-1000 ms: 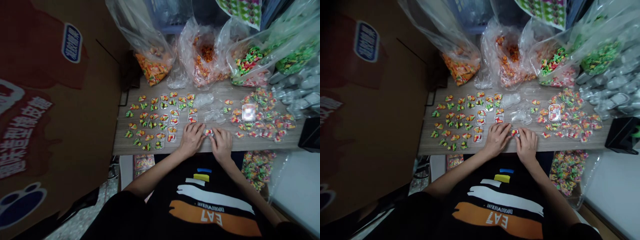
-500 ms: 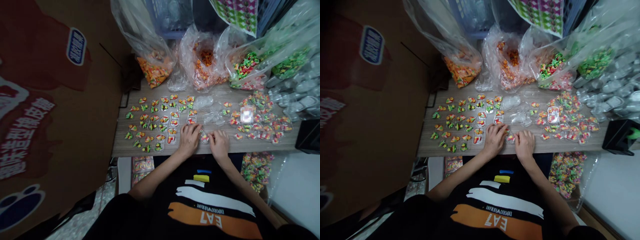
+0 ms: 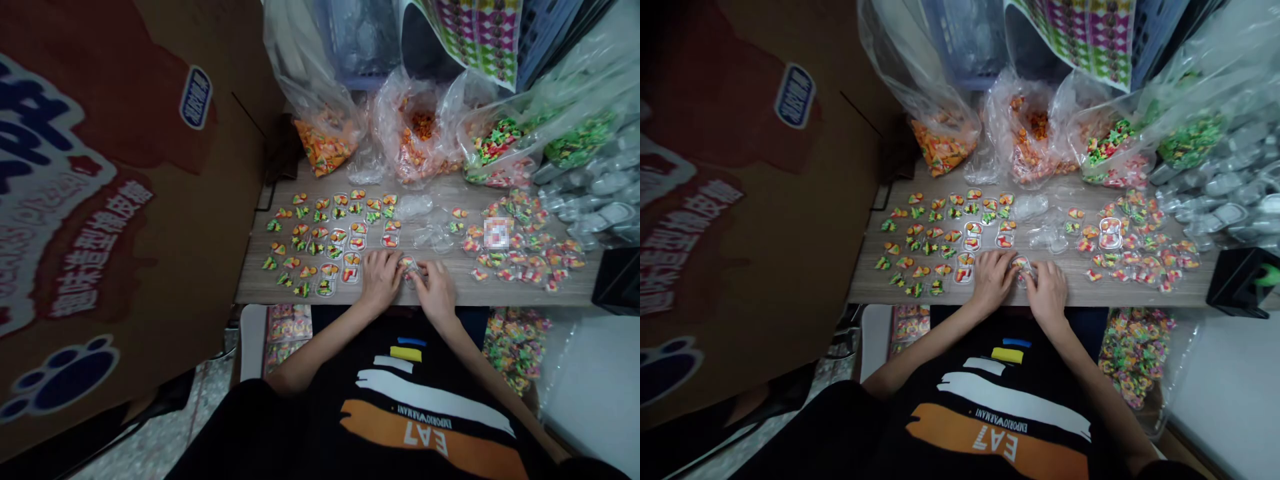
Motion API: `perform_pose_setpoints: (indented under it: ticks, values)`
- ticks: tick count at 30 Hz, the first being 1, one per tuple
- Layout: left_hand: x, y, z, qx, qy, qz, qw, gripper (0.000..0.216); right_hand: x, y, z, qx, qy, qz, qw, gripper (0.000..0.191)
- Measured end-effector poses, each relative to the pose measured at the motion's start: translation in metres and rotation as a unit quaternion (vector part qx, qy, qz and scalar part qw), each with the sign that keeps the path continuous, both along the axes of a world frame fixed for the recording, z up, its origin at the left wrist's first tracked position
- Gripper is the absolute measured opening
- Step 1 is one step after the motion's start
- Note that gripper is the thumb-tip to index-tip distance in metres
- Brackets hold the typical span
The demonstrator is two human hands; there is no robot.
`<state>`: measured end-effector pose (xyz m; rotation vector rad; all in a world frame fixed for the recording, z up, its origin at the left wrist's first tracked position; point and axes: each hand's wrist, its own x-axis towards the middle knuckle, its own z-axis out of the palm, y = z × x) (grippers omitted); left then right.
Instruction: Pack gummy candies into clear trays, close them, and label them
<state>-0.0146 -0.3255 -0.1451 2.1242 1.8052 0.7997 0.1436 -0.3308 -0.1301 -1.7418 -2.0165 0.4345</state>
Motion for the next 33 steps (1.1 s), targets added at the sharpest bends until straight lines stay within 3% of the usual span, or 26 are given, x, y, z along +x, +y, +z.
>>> perform_pose_setpoints:
  ticks: [3,7,13,20,26,33]
  values:
    - [0.0,-0.001,0.003,-0.013,-0.037,0.003,0.999,0.032,-0.003,0.004,0.002,-0.013,0.018,-0.002,1.0,0.025]
    - [-0.007,-0.005,0.01,-0.027,-0.11,0.008,0.994,0.03,-0.006,0.001,0.005,0.022,-0.002,-0.005,1.0,0.032]
    - [-0.02,-0.014,0.013,-0.025,-0.157,0.024,0.987,0.029,-0.015,-0.013,-0.003,0.048,-0.094,0.11,0.988,0.055]
    - [-0.025,-0.018,0.014,-0.02,-0.145,-0.016,0.989,0.026,-0.008,-0.008,-0.014,0.052,-0.147,0.188,0.97,0.064]
    - [-0.021,-0.026,0.016,-0.019,-0.153,-0.027,0.988,0.027,0.005,-0.005,-0.019,0.062,-0.091,0.172,0.979,0.054]
    - [-0.009,-0.021,0.014,-0.089,-0.253,-0.014,0.963,0.025,0.004,-0.009,-0.023,0.09,-0.058,0.127,0.986,0.048]
